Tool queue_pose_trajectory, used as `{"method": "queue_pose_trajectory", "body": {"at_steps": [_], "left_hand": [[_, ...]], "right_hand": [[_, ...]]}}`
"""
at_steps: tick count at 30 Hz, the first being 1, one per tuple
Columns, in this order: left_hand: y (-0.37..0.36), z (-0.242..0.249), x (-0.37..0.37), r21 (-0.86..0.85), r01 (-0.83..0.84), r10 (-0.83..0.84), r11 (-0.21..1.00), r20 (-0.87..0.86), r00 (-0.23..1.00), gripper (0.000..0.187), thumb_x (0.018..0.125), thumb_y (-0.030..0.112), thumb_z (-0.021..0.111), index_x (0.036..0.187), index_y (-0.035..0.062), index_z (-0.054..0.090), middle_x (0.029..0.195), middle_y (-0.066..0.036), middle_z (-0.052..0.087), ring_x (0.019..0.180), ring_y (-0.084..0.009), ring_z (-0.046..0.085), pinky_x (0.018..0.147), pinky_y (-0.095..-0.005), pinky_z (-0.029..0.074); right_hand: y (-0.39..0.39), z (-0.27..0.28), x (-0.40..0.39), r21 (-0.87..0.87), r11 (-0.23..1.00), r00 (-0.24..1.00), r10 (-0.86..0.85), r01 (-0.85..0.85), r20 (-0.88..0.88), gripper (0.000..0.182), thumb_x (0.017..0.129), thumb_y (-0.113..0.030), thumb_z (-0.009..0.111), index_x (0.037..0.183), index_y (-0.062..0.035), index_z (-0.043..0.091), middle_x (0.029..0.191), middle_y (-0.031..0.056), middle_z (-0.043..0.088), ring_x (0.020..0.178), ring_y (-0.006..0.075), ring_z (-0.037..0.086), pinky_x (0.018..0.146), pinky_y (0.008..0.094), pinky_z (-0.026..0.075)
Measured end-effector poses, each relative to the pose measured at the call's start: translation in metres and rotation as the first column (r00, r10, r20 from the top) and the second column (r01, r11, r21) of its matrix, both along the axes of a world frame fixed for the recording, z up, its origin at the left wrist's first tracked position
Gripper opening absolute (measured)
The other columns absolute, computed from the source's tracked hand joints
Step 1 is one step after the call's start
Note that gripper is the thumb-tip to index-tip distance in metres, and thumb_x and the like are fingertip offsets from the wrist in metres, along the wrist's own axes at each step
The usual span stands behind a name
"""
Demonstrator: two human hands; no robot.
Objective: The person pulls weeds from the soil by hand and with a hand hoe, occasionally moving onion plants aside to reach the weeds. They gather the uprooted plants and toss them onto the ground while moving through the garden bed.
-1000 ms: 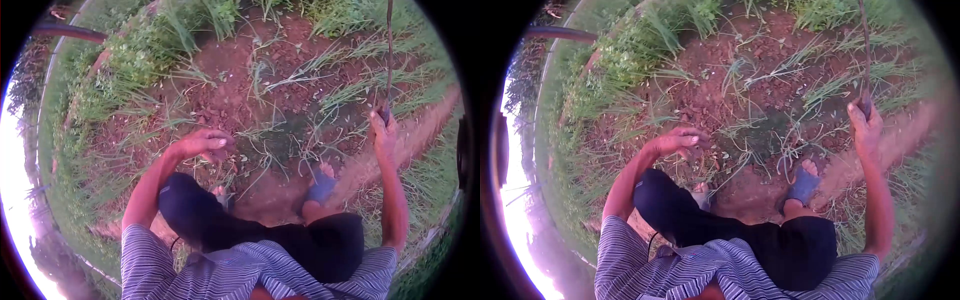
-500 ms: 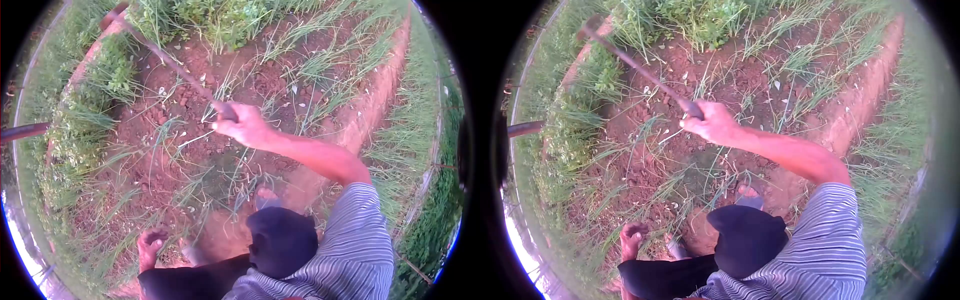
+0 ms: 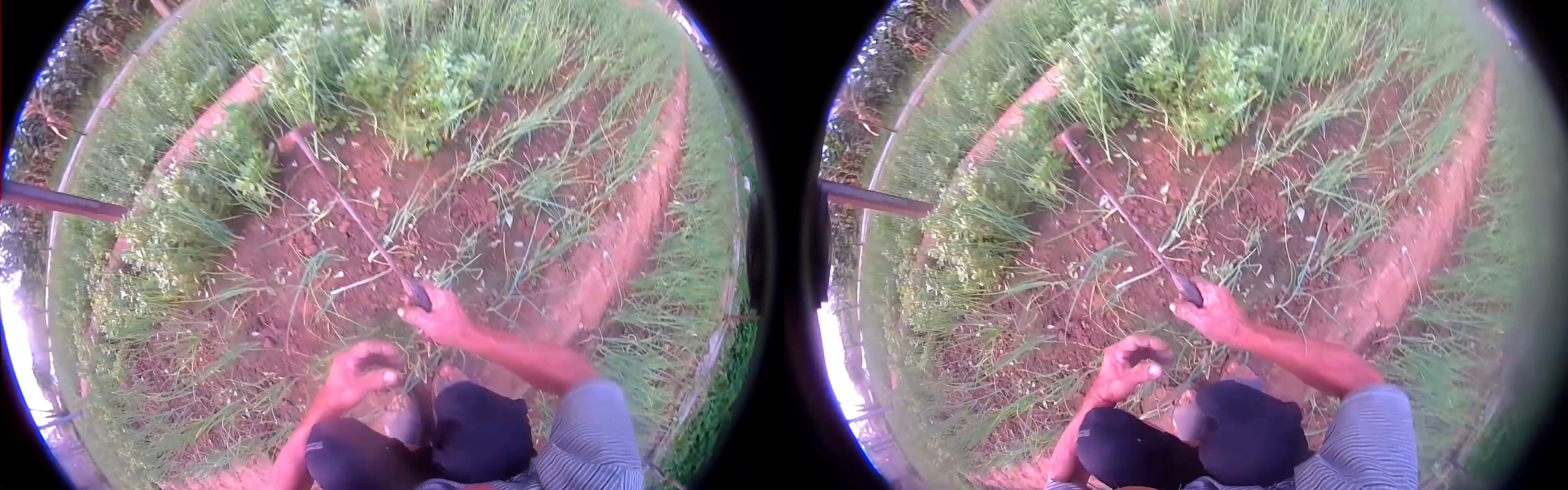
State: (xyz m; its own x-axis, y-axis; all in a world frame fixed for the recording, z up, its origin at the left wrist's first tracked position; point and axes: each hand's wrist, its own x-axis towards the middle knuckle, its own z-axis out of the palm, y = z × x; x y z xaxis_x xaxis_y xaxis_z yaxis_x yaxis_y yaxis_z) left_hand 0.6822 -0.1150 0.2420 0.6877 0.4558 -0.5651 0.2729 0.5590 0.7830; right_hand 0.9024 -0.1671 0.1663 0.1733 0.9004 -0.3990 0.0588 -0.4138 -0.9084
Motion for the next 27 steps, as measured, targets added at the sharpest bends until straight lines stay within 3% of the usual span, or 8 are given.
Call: {"method": "queue_pose_trajectory", "body": {"at_steps": [6,8,12,15,16,18,23,27], "left_hand": [[0.038,-0.026,0.034,0.271,-0.097,0.071,0.958,0.105,0.992,0.045,0.091,0.032,0.066,0.122,0.0006,0.056,0.118,-0.014,0.062,0.112,-0.0211,0.057,0.099,-0.0374,0.044],[0.053,-0.002,0.039,0.275,0.194,-0.263,0.941,0.241,0.934,0.049,0.096,0.039,0.058,0.124,-0.0005,0.055,0.114,-0.010,0.060,0.112,-0.0182,0.053,0.102,-0.0365,0.039],[0.050,-0.032,0.027,0.368,0.187,-0.217,0.911,0.044,0.975,0.037,0.095,0.031,0.062,0.115,0.0001,0.057,0.103,-0.006,0.062,0.098,-0.0144,0.056,0.088,-0.0332,0.047],[0.048,-0.011,0.030,0.253,0.169,-0.212,0.953,0.158,0.964,0.037,0.091,0.030,0.068,0.110,0.0000,0.061,0.099,-0.006,0.065,0.095,-0.0126,0.058,0.086,-0.0319,0.048],[0.049,-0.010,0.031,0.263,0.181,-0.219,0.948,0.122,0.968,0.037,0.089,0.030,0.070,0.108,-0.0009,0.062,0.098,-0.007,0.065,0.094,-0.0133,0.058,0.086,-0.0321,0.049],[0.051,-0.006,0.033,0.256,0.169,-0.203,0.952,0.115,0.972,0.036,0.088,0.029,0.071,0.105,-0.0015,0.062,0.097,-0.008,0.066,0.091,-0.0144,0.061,0.084,-0.0320,0.050],[0.078,0.005,0.029,0.000,0.010,-0.010,1.000,0.094,0.996,0.034,0.093,0.026,0.061,0.110,-0.0035,0.056,0.100,-0.016,0.069,0.084,-0.0250,0.071,0.078,-0.0372,0.059],[0.119,-0.011,0.025,0.060,0.069,-0.064,0.996,-0.077,0.995,0.032,0.093,0.029,0.058,0.098,-0.0023,0.065,0.088,-0.012,0.072,0.058,-0.0117,0.061,0.046,-0.0242,0.049]], "right_hand": [[-0.009,0.048,-0.032,0.013,0.994,0.989,-0.106,0.105,0.100,0.040,0.088,-0.030,0.069,0.116,-0.0030,0.056,0.089,0.0121,0.065,0.080,0.0172,0.062,0.072,0.0348,0.051],[-0.018,0.029,-0.047,0.091,0.986,0.983,-0.148,0.138,0.112,0.043,0.089,-0.031,0.069,0.117,-0.0022,0.055,0.089,0.0132,0.065,0.082,0.0181,0.063,0.074,0.0348,0.051],[-0.027,0.058,-0.067,0.090,0.986,0.988,-0.146,0.141,0.046,0.040,0.088,-0.018,0.065,0.121,-0.0001,0.052,0.089,0.0085,0.064,0.081,0.0157,0.061,0.073,0.0327,0.050],[-0.039,0.079,-0.070,0.070,0.992,0.994,-0.108,0.106,0.023,0.036,0.087,-0.014,0.062,0.119,-0.0024,0.050,0.078,0.0001,0.055,0.068,0.0101,0.054,0.060,0.0273,0.045],[-0.039,0.095,-0.072,-0.095,0.982,0.934,-0.184,0.163,-0.308,0.035,0.088,-0.014,0.059,0.120,-0.0047,0.047,0.074,-0.0014,0.052,0.057,0.0056,0.048,0.049,0.0236,0.038],[-0.039,0.116,-0.078,-0.199,0.965,0.919,-0.230,0.173,-0.321,0.036,0.089,-0.017,0.055,0.123,-0.0072,0.045,0.073,-0.0012,0.051,0.050,0.0038,0.043,0.043,0.0214,0.032],[-0.052,0.145,-0.059,-0.230,0.960,0.870,0.028,-0.161,-0.493,0.043,0.090,-0.033,0.061,0.122,-0.0049,0.054,0.074,0.0052,0.060,0.056,0.0095,0.055,0.049,0.0252,0.040],[-0.036,0.160,-0.037,-0.092,0.793,0.795,0.606,-0.603,0.014,0.039,0.083,-0.036,0.066,0.096,0.0008,0.066,0.084,0.0143,0.066,0.082,0.0256,0.063,0.071,0.0385,0.047]]}}
